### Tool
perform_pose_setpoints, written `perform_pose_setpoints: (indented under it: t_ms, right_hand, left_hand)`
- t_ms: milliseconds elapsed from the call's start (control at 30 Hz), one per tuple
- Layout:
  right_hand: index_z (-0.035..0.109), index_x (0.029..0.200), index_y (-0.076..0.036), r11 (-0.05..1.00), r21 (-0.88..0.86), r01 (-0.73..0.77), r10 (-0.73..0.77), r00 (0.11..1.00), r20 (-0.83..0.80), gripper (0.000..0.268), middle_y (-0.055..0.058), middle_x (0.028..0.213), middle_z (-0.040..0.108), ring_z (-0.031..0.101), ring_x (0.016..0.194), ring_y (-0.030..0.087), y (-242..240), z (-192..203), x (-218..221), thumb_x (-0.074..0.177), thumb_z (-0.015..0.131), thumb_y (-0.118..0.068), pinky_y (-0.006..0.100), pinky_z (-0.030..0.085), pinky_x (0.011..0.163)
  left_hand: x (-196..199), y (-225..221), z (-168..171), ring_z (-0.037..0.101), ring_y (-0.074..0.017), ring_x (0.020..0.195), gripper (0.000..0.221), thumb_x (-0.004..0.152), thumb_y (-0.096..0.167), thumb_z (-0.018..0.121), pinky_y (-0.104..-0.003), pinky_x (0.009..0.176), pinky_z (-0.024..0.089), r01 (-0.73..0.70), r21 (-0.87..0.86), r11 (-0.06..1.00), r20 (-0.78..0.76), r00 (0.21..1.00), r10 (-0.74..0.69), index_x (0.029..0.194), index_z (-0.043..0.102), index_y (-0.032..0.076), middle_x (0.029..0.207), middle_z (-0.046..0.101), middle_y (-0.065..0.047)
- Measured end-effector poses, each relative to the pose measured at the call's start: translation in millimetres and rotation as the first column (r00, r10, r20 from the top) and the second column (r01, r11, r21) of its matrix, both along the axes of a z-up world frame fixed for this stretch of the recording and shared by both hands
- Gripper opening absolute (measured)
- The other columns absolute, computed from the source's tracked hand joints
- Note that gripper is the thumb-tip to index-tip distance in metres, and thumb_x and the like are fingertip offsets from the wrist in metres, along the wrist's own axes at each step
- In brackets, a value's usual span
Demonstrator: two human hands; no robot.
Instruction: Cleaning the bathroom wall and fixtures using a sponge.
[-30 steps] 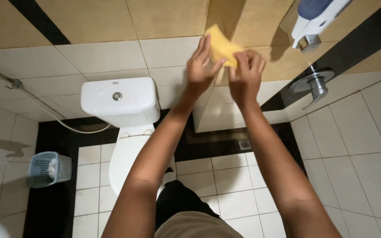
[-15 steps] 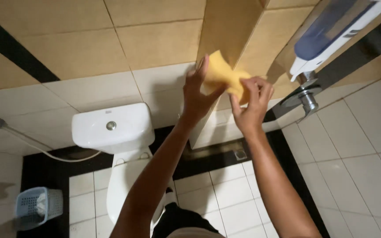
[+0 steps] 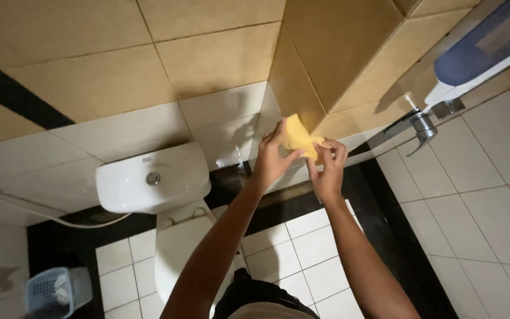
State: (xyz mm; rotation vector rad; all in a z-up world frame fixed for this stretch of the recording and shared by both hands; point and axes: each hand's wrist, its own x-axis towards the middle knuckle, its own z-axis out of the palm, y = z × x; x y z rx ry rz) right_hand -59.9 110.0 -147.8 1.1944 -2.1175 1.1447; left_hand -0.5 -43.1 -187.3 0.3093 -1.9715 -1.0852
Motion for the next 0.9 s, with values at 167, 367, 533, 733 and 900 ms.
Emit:
perform_pose_setpoints:
  t_ms: [167,367,533,733,900]
  right_hand:
    - [0.067,0.116,-0.007,0.996,0.035,0.078,-0.080,0.995,0.055,0.044,0.015,0.120,0.052,0.055,0.105,0.042,-1.6,15.0,13.2,0.077,0.086,0.001,0.047,0.051,0.082]
    - [0.068,0.121,-0.002,0.989,-0.120,0.085,-0.097,0.991,-0.097,0.046,0.016,0.118,0.050,0.054,0.109,0.042,-10.0,77.6,5.7,0.079,0.088,0.001,0.050,0.049,0.094]
    - [0.064,0.126,0.001,0.985,-0.128,0.119,-0.146,0.962,-0.232,0.049,0.018,0.120,0.046,0.051,0.112,0.039,-18.9,151.8,17.9,0.082,0.087,0.005,0.048,0.047,0.096]
    - [0.065,0.128,-0.004,0.981,-0.090,0.172,-0.192,0.924,-0.331,0.047,0.017,0.118,0.046,0.046,0.109,0.038,-22.6,153.4,16.9,0.086,0.086,-0.001,0.047,0.043,0.094]
    - [0.068,0.118,0.001,0.989,-0.051,0.137,-0.146,0.952,-0.270,0.041,0.018,0.112,0.050,0.051,0.105,0.044,-18.8,91.0,12.8,0.082,0.086,0.003,0.050,0.041,0.094]
  left_hand:
    - [0.2,-10.0,18.3,0.069,-0.0386,0.113,0.097,0.064,0.034,0.099,-0.045,0.099,0.052,0.009,-0.028,1.000,-0.129,0.992,-0.012,0.148,0.057,0.010,0.141,0.063,-0.020]
    - [-1.0,-16.3,101.0,0.068,-0.0371,0.120,0.096,0.070,0.025,0.099,-0.045,0.101,0.052,0.049,-0.104,0.993,-0.310,0.947,-0.079,0.152,0.052,0.008,0.148,0.059,-0.018]
    - [-2.2,-23.0,169.9,0.063,-0.0333,0.138,0.093,0.079,0.020,0.099,-0.043,0.115,0.051,0.072,-0.159,0.985,-0.356,0.926,-0.126,0.154,0.046,0.005,0.158,0.050,-0.018]
    - [-13.2,-20.0,157.8,0.043,-0.0406,0.154,0.104,0.084,0.025,0.091,-0.051,0.126,0.043,0.176,-0.152,0.973,-0.354,0.909,-0.220,0.163,0.027,0.005,0.168,0.031,-0.023]
    - [-5.5,-13.2,105.6,0.044,-0.0467,0.147,0.110,0.076,0.032,0.096,-0.053,0.121,0.041,0.172,-0.071,0.982,-0.381,0.906,-0.186,0.161,0.033,0.004,0.164,0.036,-0.025]
